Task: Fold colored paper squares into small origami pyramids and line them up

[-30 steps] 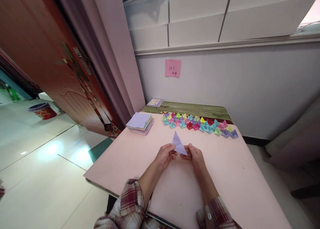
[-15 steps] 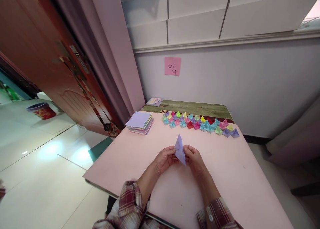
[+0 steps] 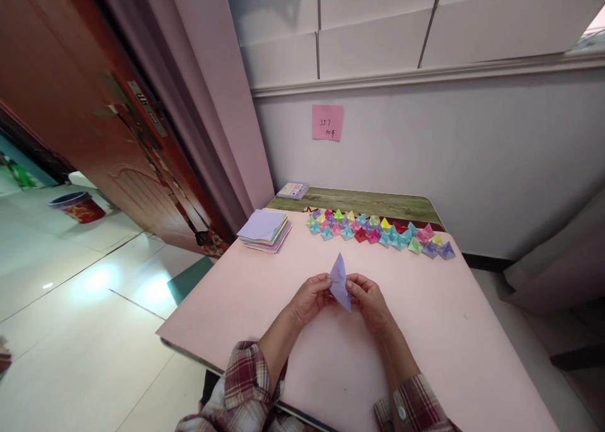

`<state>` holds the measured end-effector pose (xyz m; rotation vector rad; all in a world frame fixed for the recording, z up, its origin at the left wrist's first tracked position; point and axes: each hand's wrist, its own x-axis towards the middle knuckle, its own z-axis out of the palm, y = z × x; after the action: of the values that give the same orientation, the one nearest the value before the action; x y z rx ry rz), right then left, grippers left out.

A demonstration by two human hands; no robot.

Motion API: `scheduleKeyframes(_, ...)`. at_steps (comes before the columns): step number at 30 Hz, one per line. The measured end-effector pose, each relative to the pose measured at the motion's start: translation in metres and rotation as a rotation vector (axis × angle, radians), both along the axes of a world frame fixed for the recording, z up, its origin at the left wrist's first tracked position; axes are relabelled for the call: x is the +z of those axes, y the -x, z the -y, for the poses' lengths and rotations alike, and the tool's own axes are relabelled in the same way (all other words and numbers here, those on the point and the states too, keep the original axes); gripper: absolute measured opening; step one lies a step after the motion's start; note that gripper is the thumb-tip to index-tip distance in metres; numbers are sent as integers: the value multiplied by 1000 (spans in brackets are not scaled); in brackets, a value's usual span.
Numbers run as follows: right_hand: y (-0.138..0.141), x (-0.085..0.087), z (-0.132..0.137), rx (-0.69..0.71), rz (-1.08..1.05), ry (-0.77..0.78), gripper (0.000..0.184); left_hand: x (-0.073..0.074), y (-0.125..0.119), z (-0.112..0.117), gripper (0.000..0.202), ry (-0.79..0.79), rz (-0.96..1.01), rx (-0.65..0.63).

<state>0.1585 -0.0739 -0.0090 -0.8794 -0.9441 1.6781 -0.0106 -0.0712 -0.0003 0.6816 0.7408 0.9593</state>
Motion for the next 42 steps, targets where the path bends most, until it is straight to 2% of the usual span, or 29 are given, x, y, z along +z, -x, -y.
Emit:
scheduleKeyframes(10,1,-1,1,7,-8,-9,30,1,2,2,27,25,4,14)
scheduleKeyframes(17,0,-2,0,48,124,-79,32,7,7,0,32,-149,-342,-41)
scheduleKeyframes(20,4,-7,-3,21,167,-158,31,10,7,1,33,-170,-402,-78)
scheduleKeyframes(24,13,-9,0,-155,307,-264,25,11,-1,4,29,-93,-341,55)
scheduleKeyframes(29,17,-7,6,-332,641,-512,15,13,-13,7,25,101,-183,210)
scheduleKeyframes(35,16,-7,4,-359,841,-664,27,19,-20,9,18,220,-52,276)
scheduleKeyframes(42,21,-4,8,-385,1051,-720,21,18,-29,12,21,259,-25,370)
